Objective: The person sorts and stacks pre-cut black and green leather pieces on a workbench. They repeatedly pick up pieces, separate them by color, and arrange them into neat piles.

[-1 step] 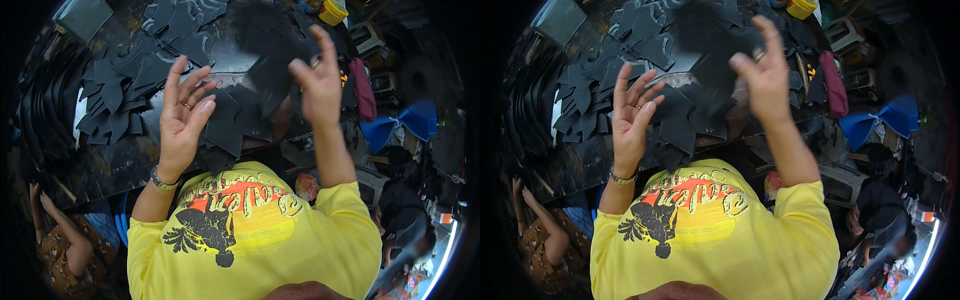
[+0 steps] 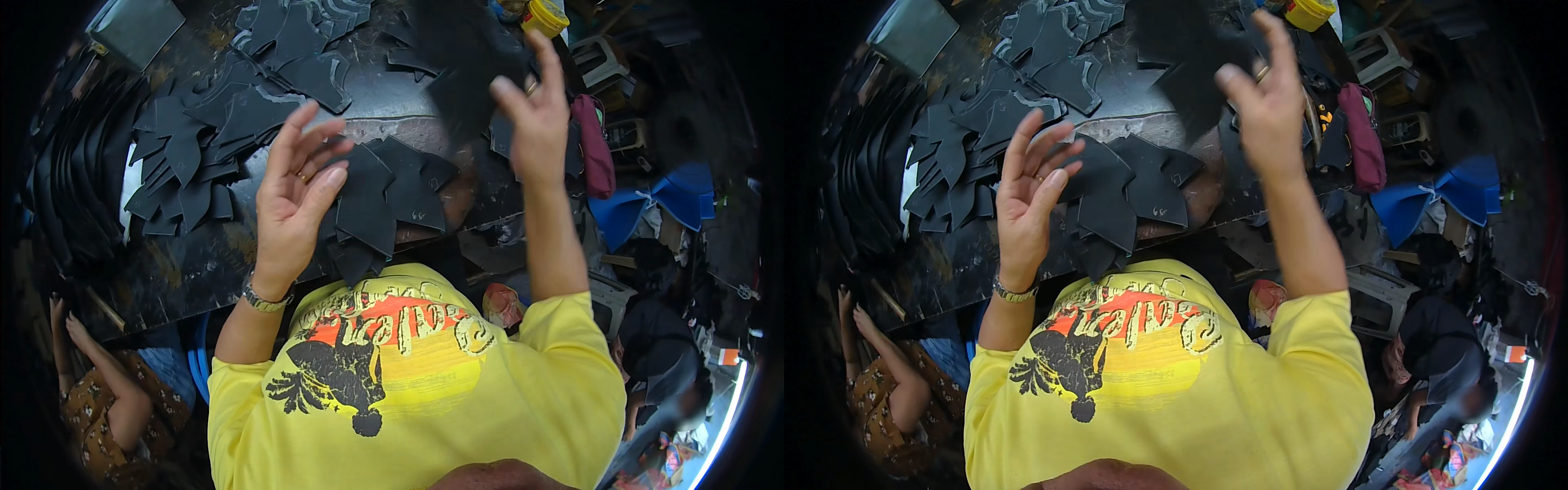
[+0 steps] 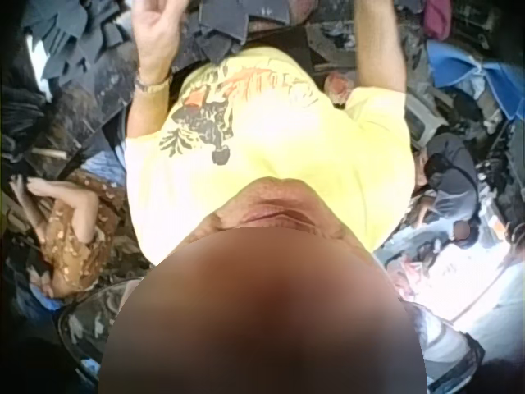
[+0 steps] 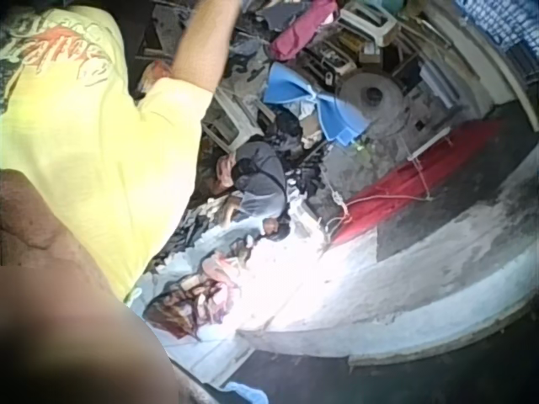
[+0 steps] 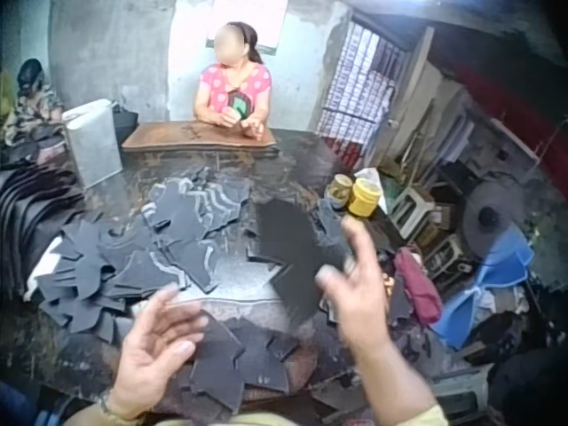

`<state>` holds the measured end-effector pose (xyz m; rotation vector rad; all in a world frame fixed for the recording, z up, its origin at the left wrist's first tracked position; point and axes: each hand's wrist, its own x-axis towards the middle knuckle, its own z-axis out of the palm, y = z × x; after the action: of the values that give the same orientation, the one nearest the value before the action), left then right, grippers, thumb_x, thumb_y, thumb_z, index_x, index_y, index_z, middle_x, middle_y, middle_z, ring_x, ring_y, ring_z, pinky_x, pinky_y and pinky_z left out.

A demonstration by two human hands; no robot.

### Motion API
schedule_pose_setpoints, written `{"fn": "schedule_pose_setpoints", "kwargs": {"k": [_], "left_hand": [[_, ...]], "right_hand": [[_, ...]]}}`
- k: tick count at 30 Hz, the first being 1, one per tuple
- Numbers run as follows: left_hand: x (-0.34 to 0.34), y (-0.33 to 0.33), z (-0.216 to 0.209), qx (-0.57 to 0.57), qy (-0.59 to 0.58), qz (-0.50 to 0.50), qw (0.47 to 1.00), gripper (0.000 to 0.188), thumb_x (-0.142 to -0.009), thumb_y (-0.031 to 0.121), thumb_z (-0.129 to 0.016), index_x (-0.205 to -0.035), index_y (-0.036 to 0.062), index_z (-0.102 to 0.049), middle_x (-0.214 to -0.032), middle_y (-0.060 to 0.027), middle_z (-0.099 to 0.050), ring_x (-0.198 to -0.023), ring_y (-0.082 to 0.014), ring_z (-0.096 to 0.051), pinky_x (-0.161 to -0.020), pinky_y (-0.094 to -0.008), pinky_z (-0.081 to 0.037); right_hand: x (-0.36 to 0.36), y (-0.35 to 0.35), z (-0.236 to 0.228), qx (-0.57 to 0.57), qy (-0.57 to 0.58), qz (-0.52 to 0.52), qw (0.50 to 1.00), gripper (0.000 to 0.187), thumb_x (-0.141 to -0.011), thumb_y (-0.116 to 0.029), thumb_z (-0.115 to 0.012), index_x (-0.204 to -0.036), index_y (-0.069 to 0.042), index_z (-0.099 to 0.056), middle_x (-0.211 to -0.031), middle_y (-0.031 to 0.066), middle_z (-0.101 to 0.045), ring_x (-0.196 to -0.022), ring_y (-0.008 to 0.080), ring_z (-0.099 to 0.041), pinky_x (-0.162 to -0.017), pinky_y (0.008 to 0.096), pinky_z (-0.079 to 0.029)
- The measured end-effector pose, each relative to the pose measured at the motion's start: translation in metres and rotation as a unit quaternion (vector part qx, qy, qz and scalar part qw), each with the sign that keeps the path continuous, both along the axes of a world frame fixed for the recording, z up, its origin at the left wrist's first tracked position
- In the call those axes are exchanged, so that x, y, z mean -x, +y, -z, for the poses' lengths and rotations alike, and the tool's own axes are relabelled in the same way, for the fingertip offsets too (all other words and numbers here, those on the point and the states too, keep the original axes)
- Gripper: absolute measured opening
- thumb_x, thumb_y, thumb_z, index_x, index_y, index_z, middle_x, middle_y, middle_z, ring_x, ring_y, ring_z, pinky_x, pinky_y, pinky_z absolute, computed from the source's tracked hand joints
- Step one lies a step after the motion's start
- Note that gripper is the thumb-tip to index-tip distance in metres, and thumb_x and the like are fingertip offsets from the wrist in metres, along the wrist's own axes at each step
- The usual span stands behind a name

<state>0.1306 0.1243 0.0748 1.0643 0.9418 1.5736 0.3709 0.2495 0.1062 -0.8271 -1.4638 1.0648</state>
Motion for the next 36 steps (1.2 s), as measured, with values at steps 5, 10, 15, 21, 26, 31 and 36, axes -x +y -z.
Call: {"fn": "schedule_pose_setpoints", "kwargs": {"k": [5,10,15,21,26,31,36], "left_hand": [[0.019,-0.014,0.016,0.025,0.068,0.016,0.997,0.026,-0.095,-0.001,-0.059,-0.121,-0.0015,-0.061,-0.111,-0.0088,-0.067,-0.105,-0.0152,-0.064,-0.095,-0.0286,-0.049],[0.024,-0.027,0.026,0.031,0.098,-0.009,0.995,0.020,-0.094,-0.002,-0.059,-0.114,-0.0018,-0.063,-0.106,-0.0072,-0.066,-0.102,-0.0139,-0.063,-0.092,-0.0271,-0.050],[0.037,-0.037,0.025,0.038,0.113,-0.044,0.992,0.019,-0.095,-0.002,-0.059,-0.113,-0.0021,-0.063,-0.104,-0.0066,-0.066,-0.100,-0.0131,-0.063,-0.091,-0.0257,-0.049],[0.045,-0.042,0.034,0.076,0.130,-0.095,0.984,0.019,-0.094,0.000,-0.060,-0.113,-0.0017,-0.064,-0.106,-0.0055,-0.066,-0.099,-0.0112,-0.062,-0.090,-0.0244,-0.048],[0.046,-0.038,0.044,0.058,0.244,-0.136,0.958,0.023,-0.090,0.002,-0.066,-0.113,0.0006,-0.068,-0.105,-0.0063,-0.067,-0.093,-0.0123,-0.063,-0.081,-0.0246,-0.049],[0.046,-0.035,0.044,0.041,0.319,-0.125,0.939,0.032,-0.086,0.002,-0.069,-0.119,0.0035,-0.066,-0.106,-0.0074,-0.067,-0.092,-0.0128,-0.063,-0.075,-0.0240,-0.049],[0.037,-0.031,0.045,0.086,0.260,-0.115,0.955,0.060,-0.082,0.005,-0.076,-0.138,0.0028,-0.052,-0.108,-0.0076,-0.065,-0.092,-0.0107,-0.061,-0.072,-0.0213,-0.049]], "right_hand": [[-0.038,0.135,0.028,-0.210,-0.352,0.220,0.885,0.057,-0.086,0.004,-0.053,-0.141,-0.009,-0.048,-0.104,0.0199,-0.066,-0.102,0.0301,-0.065,-0.092,0.0375,-0.049],[-0.050,0.196,0.051,-0.135,-0.631,0.220,0.731,0.062,-0.084,0.005,-0.045,-0.143,-0.013,-0.045,-0.123,0.0228,-0.061,-0.118,0.0365,-0.056,-0.104,0.0389,-0.044],[-0.054,0.218,0.097,-0.214,-0.569,0.181,0.773,0.076,-0.075,0.005,-0.047,-0.148,-0.014,-0.037,-0.141,0.0215,-0.048,-0.131,0.0369,-0.046,-0.112,0.0426,-0.035],[-0.044,0.186,0.068,-0.290,-0.396,0.177,0.853,0.082,-0.067,0.004,-0.053,-0.147,-0.008,-0.038,-0.139,0.0240,-0.046,-0.134,0.0373,-0.042,-0.113,0.0391,-0.033],[-0.005,0.065,0.044,-0.006,-0.143,-0.177,0.974,0.053,-0.089,0.001,-0.058,-0.141,-0.004,-0.048,-0.110,0.0121,-0.066,-0.103,0.0198,-0.064,-0.097,0.0319,-0.048],[0.024,-0.027,0.051,0.080,-0.130,-0.185,0.971,0.055,-0.085,0.005,-0.055,-0.138,-0.007,-0.052,-0.103,0.0082,-0.066,-0.095,0.0125,-0.062,-0.090,0.0267,-0.050],[0.034,-0.051,0.052,0.041,-0.235,-0.120,0.964,0.073,-0.078,-0.003,-0.073,-0.144,-0.015,-0.046,-0.106,0.0072,-0.069,-0.090,0.0144,-0.062,-0.084,0.0287,-0.047]]}}
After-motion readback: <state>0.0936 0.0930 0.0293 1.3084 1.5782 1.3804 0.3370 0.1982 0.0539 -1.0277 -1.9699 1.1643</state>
